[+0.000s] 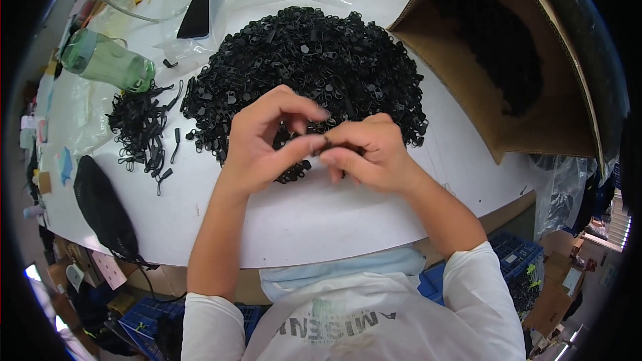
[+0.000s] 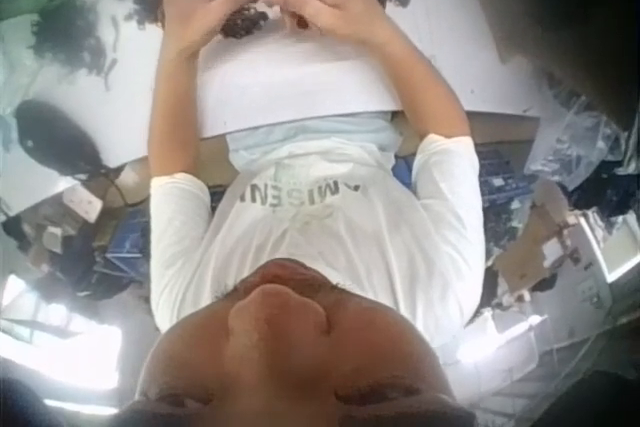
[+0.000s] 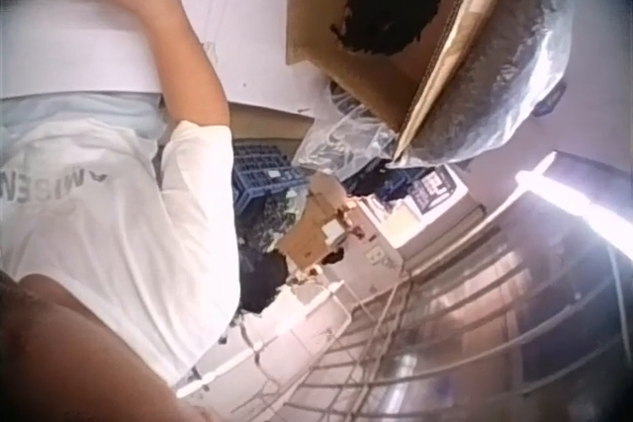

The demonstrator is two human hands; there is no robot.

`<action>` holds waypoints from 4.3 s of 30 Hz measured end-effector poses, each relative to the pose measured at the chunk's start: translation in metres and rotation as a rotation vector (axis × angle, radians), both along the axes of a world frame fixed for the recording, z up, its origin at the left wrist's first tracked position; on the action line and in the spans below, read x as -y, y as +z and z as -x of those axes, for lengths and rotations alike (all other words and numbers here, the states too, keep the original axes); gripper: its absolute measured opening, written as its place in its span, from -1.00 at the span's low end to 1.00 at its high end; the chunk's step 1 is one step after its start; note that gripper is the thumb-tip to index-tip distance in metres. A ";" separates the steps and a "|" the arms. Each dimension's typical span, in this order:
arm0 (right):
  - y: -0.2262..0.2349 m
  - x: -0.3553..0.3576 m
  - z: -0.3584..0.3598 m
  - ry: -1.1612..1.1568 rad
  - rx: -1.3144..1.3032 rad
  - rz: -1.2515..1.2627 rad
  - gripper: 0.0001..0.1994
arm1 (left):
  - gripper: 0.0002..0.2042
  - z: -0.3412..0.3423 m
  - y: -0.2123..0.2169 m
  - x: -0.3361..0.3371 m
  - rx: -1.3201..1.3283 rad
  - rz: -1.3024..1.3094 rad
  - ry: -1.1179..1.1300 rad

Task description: Assembling or sorting small black plastic components on a workbench.

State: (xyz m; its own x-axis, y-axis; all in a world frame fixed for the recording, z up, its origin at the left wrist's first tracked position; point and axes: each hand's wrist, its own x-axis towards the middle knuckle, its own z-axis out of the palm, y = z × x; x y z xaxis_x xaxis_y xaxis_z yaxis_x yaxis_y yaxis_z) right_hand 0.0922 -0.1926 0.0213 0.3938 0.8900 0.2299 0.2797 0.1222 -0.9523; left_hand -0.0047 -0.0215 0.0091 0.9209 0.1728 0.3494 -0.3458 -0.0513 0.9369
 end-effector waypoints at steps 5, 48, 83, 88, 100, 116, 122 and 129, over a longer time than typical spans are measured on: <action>-0.020 -0.005 -0.002 -0.284 0.727 -0.215 -0.79 | -0.69 0.002 0.004 0.000 -0.323 -0.141 -0.008; -0.018 -0.005 0.006 -0.057 0.464 -0.265 -0.86 | -0.88 -0.001 -0.013 -0.007 -0.037 0.349 -0.262; -0.002 0.006 0.001 -0.267 0.727 0.057 -0.78 | -0.87 0.000 -0.007 0.025 0.035 -0.016 0.043; -0.004 0.005 0.006 -0.298 0.732 0.086 -0.78 | -0.81 -0.004 -0.005 0.025 0.146 -0.115 0.083; -0.004 0.001 0.004 -0.269 0.478 0.089 -0.83 | -0.89 -0.010 -0.011 0.019 0.173 -0.417 0.329; 0.020 0.041 0.015 -0.061 0.634 0.061 -0.88 | -0.76 0.004 0.011 0.000 0.103 -0.555 -0.053; 0.022 0.080 0.008 0.000 0.316 0.221 -0.84 | -0.91 0.015 0.036 0.031 0.061 -0.561 -0.223; 0.050 0.147 -0.103 -1.111 -0.430 -0.241 -0.61 | -0.78 0.085 0.181 0.094 0.513 0.093 -0.653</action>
